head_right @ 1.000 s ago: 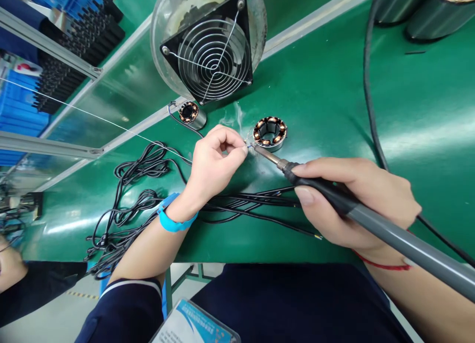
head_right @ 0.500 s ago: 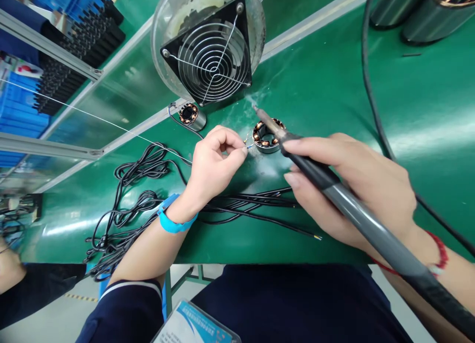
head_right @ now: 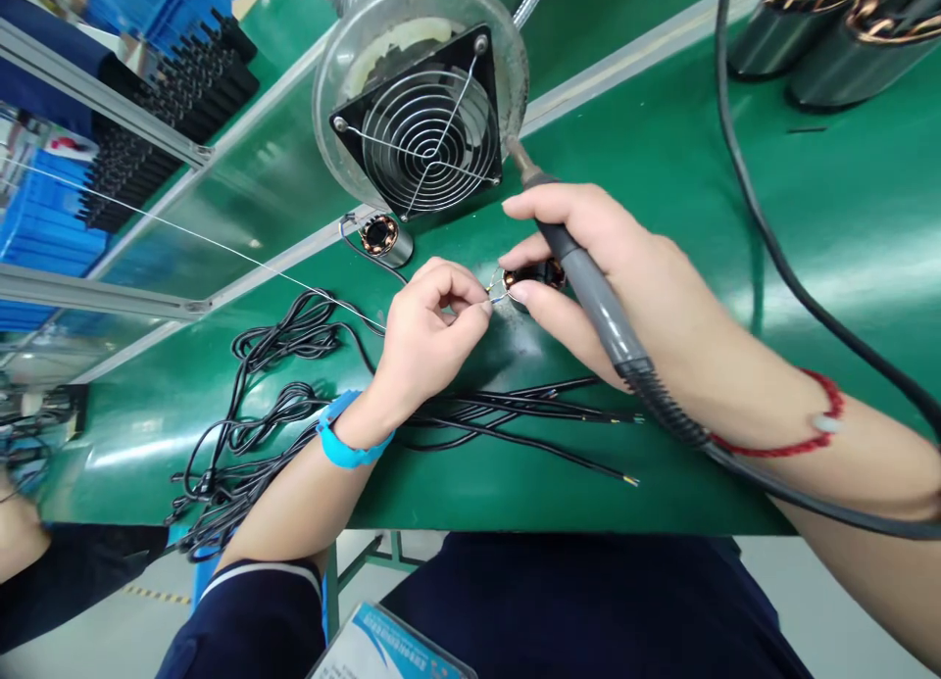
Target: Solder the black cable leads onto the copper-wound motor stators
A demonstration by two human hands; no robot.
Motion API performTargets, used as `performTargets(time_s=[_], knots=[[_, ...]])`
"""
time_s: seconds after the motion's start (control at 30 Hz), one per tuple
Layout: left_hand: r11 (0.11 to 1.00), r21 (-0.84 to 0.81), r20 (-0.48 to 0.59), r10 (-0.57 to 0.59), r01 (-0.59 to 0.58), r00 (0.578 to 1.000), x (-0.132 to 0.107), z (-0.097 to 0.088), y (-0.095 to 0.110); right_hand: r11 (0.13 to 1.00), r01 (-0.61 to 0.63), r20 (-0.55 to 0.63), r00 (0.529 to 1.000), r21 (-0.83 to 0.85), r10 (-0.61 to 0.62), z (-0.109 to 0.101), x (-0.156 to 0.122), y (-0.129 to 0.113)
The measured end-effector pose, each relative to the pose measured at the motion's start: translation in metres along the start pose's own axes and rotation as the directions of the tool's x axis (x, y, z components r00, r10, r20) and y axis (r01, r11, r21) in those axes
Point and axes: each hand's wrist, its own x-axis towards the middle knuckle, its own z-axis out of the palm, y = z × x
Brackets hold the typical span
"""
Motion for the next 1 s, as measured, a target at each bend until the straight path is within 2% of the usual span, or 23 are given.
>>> performTargets(time_s=[0.2,0.4,0.53,0.73,0.8,0.83,0.87,0.9,0.93,0.97,1.0], knots=[[0.999,0.028,0.004,0.026,-0.026,1.0,-0.001,0.0,0.0,0.997,0.001,-0.034,0.999,0.08,0.002,0.019,-0.012,0.006],[0.996,-0.007,0.001,0.087,-0.087,0.996,-0.002,-0.002,-0.002,0.998,-0.026,-0.068,0.997,0.054,0.03,0.019,-0.012,0.004],[0.989,0.034,0.018,0.144,-0.145,0.989,-0.003,-0.004,-0.006,0.996,-0.08,-0.035,0.996,0.045,0.082,0.019,-0.01,0.006],[0.975,0.124,0.036,0.18,-0.183,0.983,-0.003,0.003,-0.006,0.999,-0.019,-0.036,0.999,0.038,0.021,0.022,-0.01,0.011],[0.991,0.072,0.031,0.111,-0.113,0.993,-0.003,0.002,-0.006,0.999,0.021,-0.05,0.999,0.031,-0.019,0.021,-0.011,0.013],[0.999,0.018,0.041,0.034,-0.035,0.999,-0.002,0.0,-0.006,0.999,0.038,-0.052,0.998,0.03,-0.036,0.021,-0.011,0.014],[0.996,-0.049,0.077,-0.071,0.075,0.994,-0.001,-0.003,-0.006,0.998,0.046,-0.05,0.998,0.034,-0.044,0.021,-0.011,0.015],[0.971,-0.118,0.149,-0.19,0.208,0.97,0.0,-0.006,-0.006,0.998,0.055,-0.043,0.998,0.042,-0.053,0.021,-0.011,0.016],[0.923,-0.172,0.251,-0.298,0.345,0.921,0.002,-0.01,-0.006,0.997,0.063,-0.032,0.998,0.048,-0.061,0.022,-0.011,0.018],[0.861,-0.206,0.358,-0.376,0.465,0.855,0.004,-0.013,-0.005,0.996,0.076,-0.015,0.997,0.051,-0.075,0.022,-0.011,0.019],[0.8,-0.228,0.445,-0.422,0.555,0.79,0.006,-0.017,-0.004,0.994,0.096,0.008,0.995,0.048,-0.096,0.023,-0.01,0.02]])
